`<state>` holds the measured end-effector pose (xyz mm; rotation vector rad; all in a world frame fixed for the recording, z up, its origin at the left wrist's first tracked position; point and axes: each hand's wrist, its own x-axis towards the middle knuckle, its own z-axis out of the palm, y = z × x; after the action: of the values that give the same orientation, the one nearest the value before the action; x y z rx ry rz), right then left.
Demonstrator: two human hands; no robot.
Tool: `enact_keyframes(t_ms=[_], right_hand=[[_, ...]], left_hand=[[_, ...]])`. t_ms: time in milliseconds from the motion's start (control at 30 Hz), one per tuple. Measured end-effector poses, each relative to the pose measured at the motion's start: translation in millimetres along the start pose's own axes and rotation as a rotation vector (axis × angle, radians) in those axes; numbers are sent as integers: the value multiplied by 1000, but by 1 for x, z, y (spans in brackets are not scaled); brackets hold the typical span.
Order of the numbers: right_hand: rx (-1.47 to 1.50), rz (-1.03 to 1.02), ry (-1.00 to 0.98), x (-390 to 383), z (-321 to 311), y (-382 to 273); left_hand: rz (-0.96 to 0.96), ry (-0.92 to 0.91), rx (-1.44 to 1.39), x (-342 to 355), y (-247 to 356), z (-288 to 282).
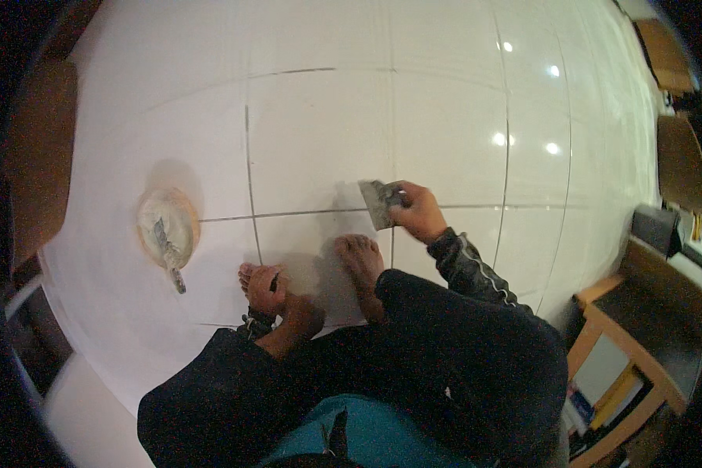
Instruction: The person applies white grout to the seams between floor tiles using a small metal scraper. They repeatedly scoop grout from a container and press it into the gaps, then wipe away excess material with a cloth.
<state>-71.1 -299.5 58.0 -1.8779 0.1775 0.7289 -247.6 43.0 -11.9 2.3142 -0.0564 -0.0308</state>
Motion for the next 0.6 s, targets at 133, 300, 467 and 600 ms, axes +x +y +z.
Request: enact_keyframes(t_ms=[133,300,467,600], right_hand=[[822,159,-75,44,-36,-3],[613,15,-83,107,-60,-65],[203,-112,-43,180,-75,-111],[-834,-727,102,228,-35,-144]], left_hand=[[-3,-91,-21,6,0,-5],[63,41,63,-9,-3,-3],[-3,-36,-2,-4,3,-6],[-47,-139,3,-14,4,-11]])
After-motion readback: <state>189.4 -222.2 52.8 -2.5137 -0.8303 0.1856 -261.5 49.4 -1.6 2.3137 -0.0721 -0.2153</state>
